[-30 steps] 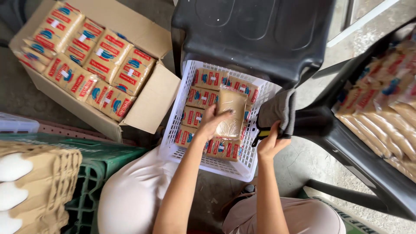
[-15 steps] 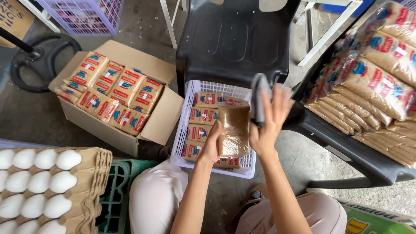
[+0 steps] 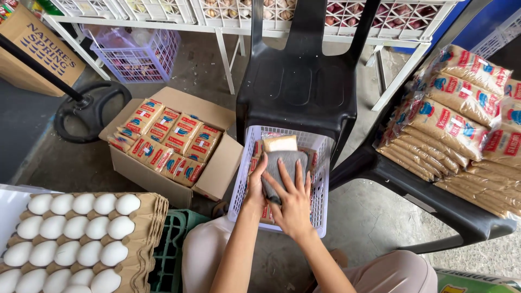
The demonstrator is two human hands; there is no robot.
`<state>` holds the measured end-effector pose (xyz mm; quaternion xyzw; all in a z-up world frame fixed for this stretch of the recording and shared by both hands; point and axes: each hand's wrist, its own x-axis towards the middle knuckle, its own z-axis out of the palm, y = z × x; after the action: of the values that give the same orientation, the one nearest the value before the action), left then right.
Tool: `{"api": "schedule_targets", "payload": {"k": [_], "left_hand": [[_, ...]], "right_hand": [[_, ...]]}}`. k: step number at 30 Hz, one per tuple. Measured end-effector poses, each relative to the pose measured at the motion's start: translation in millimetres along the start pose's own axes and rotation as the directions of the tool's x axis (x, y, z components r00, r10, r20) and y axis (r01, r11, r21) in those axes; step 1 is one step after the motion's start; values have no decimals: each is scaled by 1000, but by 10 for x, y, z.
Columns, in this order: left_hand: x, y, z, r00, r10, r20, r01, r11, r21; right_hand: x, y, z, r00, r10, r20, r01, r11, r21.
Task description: The person picks up bags of sugar from a basket, wipes each one with a cloth, and stacks them on a chair.
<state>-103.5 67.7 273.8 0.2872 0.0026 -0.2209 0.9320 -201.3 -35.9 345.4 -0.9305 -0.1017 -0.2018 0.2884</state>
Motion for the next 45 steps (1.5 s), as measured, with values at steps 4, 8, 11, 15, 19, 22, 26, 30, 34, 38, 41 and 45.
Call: {"api": "schedule_targets", "payload": {"k": [4,8,11,15,19,22,26,30,34,38,41,45], "left_hand": [[-59,53,9,995,100,-17,-95,978,183],[-71,83,38,994,85,-64,-86,996,-3],[-119,96,89,991,121,-65,-125,990,-64],[-190,15,340,959,97,-265,7,931,365],[-222,-368,195,978,195,-76,-155,918,366],[-246,-517,156,973,231,-4,-184,785,592],[-313,-554,324,834,551,0,-249,378,892],[-305,-559,369,825,463,-324,-285,836,469],[-71,-773,-228,953,46,-298,-24,997,77],[-195,-478,-40,975,-197,-104,174,965,-198],[-303,-326,164,985,-170,15,164,926,-341],[-276,-420,110,994,-73,77,98,901,-422]], "right_hand": [[-259,54,53,1000,-17,1,17,998,57],[-617,274,259,995,59,-82,-34,962,271],[-857,682,703,840,543,9,-332,501,799],[-597,587,546,448,642,622,-316,-538,782],[-556,612,550,554,593,585,-215,-577,788],[-588,707,555,608,531,590,-166,-642,749],[-551,765,374,545,681,488,-238,-433,869],[-465,488,119,654,743,142,-282,65,957],[-598,334,4,864,491,-107,-283,651,705],[-513,350,-232,919,393,-16,-332,798,503],[-136,270,-524,943,329,-59,-273,861,429],[318,327,-520,993,105,48,-114,963,246]]}}
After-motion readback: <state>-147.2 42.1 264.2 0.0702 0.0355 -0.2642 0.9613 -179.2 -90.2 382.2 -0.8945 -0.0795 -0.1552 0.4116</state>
